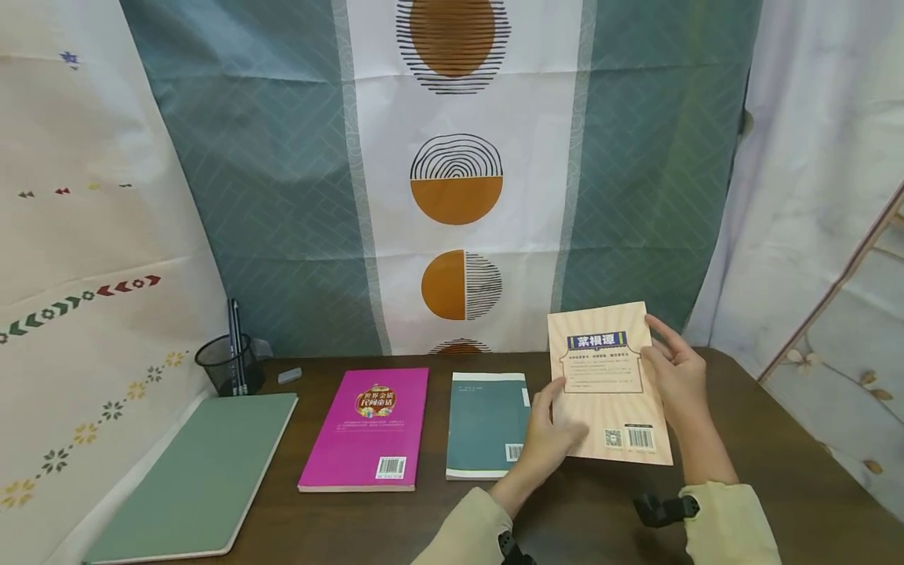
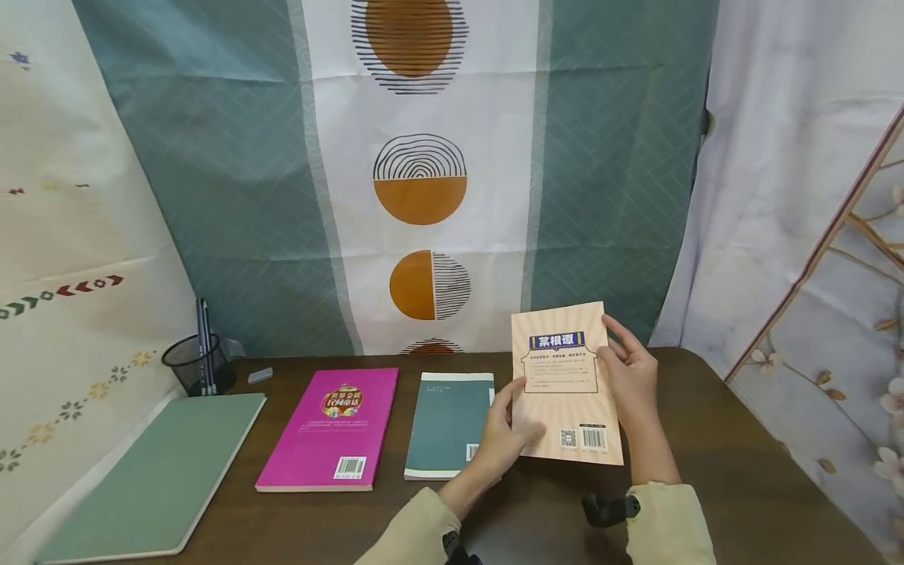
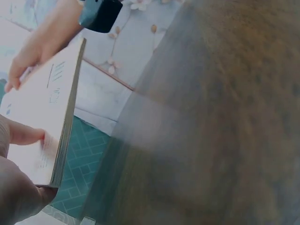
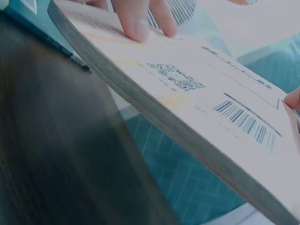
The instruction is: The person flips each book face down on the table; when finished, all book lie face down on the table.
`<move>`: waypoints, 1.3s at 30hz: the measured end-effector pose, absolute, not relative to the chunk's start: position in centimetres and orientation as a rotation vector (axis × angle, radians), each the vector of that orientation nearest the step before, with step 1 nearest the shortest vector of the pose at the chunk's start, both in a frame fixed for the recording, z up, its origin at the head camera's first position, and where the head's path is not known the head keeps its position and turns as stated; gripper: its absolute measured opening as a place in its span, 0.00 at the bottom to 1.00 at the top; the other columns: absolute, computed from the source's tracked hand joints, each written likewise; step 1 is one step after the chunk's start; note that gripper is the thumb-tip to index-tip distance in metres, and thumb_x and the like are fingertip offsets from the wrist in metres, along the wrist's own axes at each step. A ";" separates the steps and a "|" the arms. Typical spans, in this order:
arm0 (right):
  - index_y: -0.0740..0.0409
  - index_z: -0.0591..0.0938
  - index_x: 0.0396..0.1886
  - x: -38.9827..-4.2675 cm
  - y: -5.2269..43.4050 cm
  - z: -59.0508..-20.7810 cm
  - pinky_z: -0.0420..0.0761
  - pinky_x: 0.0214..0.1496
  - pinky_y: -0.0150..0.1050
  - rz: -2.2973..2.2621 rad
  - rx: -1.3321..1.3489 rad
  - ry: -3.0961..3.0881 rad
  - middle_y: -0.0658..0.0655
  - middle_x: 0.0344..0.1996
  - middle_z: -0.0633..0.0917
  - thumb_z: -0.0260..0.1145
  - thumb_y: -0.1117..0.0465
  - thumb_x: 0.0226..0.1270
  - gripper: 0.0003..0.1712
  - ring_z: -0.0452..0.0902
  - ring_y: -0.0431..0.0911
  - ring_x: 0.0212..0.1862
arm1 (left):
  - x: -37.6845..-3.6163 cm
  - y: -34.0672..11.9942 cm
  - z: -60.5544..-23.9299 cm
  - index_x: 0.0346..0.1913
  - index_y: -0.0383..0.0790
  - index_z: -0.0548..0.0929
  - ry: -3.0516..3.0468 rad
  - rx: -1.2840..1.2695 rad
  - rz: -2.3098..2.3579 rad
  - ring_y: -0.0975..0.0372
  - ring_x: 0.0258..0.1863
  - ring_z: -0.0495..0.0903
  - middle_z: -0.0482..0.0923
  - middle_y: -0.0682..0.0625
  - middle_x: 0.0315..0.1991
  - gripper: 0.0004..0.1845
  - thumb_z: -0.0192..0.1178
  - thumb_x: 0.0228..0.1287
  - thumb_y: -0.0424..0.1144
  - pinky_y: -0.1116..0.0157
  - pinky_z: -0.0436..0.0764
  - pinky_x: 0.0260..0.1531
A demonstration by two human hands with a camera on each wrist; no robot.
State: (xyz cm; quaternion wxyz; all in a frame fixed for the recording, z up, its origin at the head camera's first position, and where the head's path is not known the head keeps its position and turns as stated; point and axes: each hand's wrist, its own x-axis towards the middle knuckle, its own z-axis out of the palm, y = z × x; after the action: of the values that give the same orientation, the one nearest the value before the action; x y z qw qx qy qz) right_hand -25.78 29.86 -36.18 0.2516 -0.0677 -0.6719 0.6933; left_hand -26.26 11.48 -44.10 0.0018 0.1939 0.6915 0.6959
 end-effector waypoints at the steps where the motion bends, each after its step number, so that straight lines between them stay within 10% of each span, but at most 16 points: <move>1: 0.46 0.71 0.70 -25.8 30.2 -36.4 0.78 0.30 0.22 1.881 -0.190 -1.852 0.31 0.41 0.84 0.57 0.66 0.69 0.30 0.82 0.26 0.34 | -26.2 11.5 -44.2 0.69 0.45 0.68 2.168 0.600 2.176 0.64 0.45 0.71 0.69 0.49 0.54 0.40 0.62 0.48 0.25 0.72 0.75 0.42; 20: 0.42 0.60 0.76 -26.9 34.0 -40.7 0.79 0.36 0.25 1.872 -0.156 -2.138 0.21 0.40 0.77 0.60 0.57 0.72 0.35 0.81 0.26 0.36 | -25.7 12.3 -45.6 0.67 0.40 0.70 2.124 0.550 2.060 0.61 0.43 0.82 0.68 0.45 0.64 0.40 0.66 0.47 0.16 0.68 0.85 0.35; 23: 0.41 0.54 0.78 -27.1 34.3 -41.4 0.80 0.39 0.26 1.862 -0.138 -2.252 0.38 0.59 0.78 0.57 0.57 0.73 0.38 0.80 0.26 0.38 | -25.7 12.1 -45.9 0.67 0.38 0.70 2.130 0.548 2.040 0.64 0.40 0.81 0.67 0.44 0.65 0.40 0.66 0.47 0.17 0.68 0.85 0.35; 28: 0.42 0.46 0.79 -27.8 34.6 -42.7 0.78 0.41 0.25 1.858 -0.110 -2.340 0.70 0.76 0.52 0.54 0.59 0.75 0.40 0.76 0.23 0.40 | -26.0 12.1 -46.5 0.66 0.37 0.71 2.136 0.542 2.036 0.66 0.38 0.81 0.71 0.45 0.60 0.39 0.66 0.47 0.17 0.70 0.84 0.33; 39: 0.40 0.44 0.79 -28.5 34.9 -44.4 0.76 0.42 0.23 1.835 -0.195 -2.457 0.64 0.77 0.48 0.53 0.54 0.76 0.40 0.72 0.20 0.41 | -26.2 12.2 -46.5 0.65 0.38 0.72 2.241 0.503 1.966 0.63 0.41 0.83 0.76 0.48 0.50 0.37 0.68 0.47 0.19 0.70 0.85 0.36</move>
State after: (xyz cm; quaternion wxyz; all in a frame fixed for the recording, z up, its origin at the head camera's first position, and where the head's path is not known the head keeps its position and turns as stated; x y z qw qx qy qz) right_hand -28.48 34.87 -44.45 0.0343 -0.0636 -0.7991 0.5968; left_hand -26.17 12.22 -46.45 0.0591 0.1661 0.7399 0.6492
